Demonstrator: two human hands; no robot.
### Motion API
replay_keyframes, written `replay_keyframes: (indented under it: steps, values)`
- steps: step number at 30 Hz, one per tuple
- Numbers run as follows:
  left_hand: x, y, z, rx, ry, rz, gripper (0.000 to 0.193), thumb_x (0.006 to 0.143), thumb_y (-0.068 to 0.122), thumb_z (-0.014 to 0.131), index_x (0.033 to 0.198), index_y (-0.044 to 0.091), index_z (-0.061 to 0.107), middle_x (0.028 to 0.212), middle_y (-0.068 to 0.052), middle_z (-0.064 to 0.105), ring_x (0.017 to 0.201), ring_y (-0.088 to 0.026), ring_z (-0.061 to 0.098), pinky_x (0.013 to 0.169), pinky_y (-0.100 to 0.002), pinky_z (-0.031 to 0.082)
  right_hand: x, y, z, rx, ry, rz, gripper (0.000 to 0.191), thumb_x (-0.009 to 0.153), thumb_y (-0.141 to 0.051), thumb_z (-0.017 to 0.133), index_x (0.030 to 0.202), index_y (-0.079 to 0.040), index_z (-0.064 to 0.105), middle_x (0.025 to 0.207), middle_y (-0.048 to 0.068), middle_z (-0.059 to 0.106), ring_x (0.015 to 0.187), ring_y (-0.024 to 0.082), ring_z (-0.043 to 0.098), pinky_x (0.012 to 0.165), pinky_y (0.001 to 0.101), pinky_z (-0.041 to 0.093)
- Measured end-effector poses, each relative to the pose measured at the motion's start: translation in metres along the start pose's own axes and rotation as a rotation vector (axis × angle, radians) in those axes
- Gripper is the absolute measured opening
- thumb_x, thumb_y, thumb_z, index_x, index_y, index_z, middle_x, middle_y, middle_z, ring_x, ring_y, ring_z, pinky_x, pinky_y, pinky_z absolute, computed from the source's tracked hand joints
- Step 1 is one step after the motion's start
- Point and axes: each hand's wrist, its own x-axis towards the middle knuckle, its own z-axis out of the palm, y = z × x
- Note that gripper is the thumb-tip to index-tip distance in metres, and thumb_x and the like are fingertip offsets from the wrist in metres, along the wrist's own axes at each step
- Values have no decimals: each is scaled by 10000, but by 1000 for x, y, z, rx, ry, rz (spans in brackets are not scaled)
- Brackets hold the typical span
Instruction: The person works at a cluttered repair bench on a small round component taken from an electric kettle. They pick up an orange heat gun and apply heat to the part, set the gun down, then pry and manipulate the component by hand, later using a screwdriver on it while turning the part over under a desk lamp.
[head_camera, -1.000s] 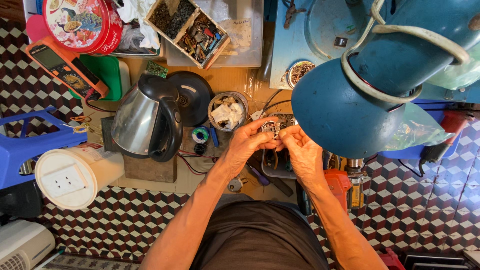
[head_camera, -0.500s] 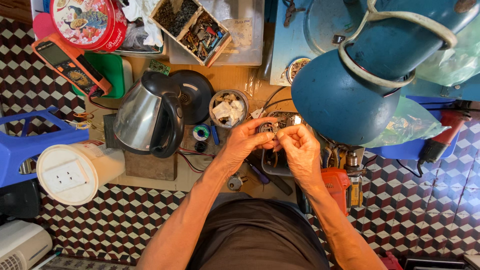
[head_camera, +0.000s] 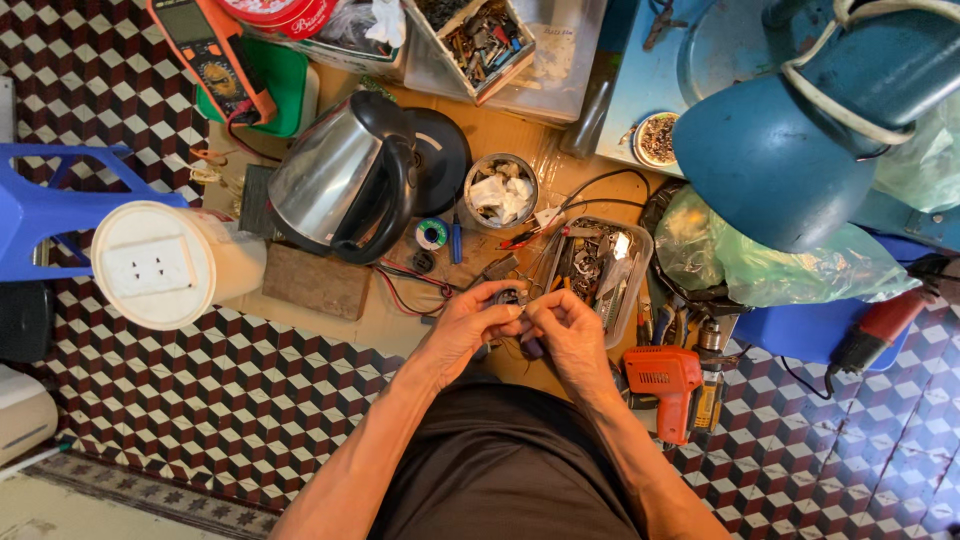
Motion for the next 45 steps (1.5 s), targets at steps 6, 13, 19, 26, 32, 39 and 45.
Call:
replay_keyframes:
  steps: [6,13,19,26,32,39,45]
  values:
    - [-18,-26,-21,-98,95,43,420,934,108,679,1339,24,609,1008,-35,702,842,-90,685,818,-234,562,-3,11,15,-88,-55,127,128,969,-151,657,961,-24,664,789,48,706,670,97,642,569,219,455]
    - [-33,-25,-35,-220,234,151,432,927,100,687,1343,18,604,1037,-46,669,836,-111,687,805,-251,582,9,3,24,-221,-18,239,198,992,-213,631,1022,-32,704,769,66,708,544,136,489,464,274,351]
    - [-50,-7,-55,-276,243,185,432,927,92,694,1340,-4,611,1044,-49,666,850,-112,681,809,-239,583,55,23,34,-694,184,-97,206,957,-205,665,1060,-32,712,849,107,735,747,200,674,704,342,536]
    - [-53,26,-78,-159,171,40,427,917,107,705,1328,27,620,1003,-37,684,850,-108,685,820,-242,569,114,66,54,-1021,300,-512,191,929,-146,696,1063,-10,695,991,233,694,903,425,657,777,486,516]
    - [-52,54,-94,-87,82,-3,433,907,134,704,1316,21,619,1014,-14,702,841,-94,674,830,-249,553,127,83,56,-1128,432,-540,187,919,-149,695,1063,-30,685,995,235,692,869,451,662,725,518,529]
    - [-50,74,-96,48,25,-81,446,894,152,716,1314,30,630,947,-20,696,826,-91,673,845,-258,558,144,105,57,-1295,494,-519,204,900,-169,693,1053,-37,659,982,241,684,686,446,658,596,541,523]
    - [-33,78,-75,95,-44,-86,444,896,142,723,1326,59,648,899,-24,677,806,-97,677,830,-266,567,124,93,65,-1055,543,-582,182,957,-156,688,1035,-11,609,890,214,669,722,398,654,625,472,530]
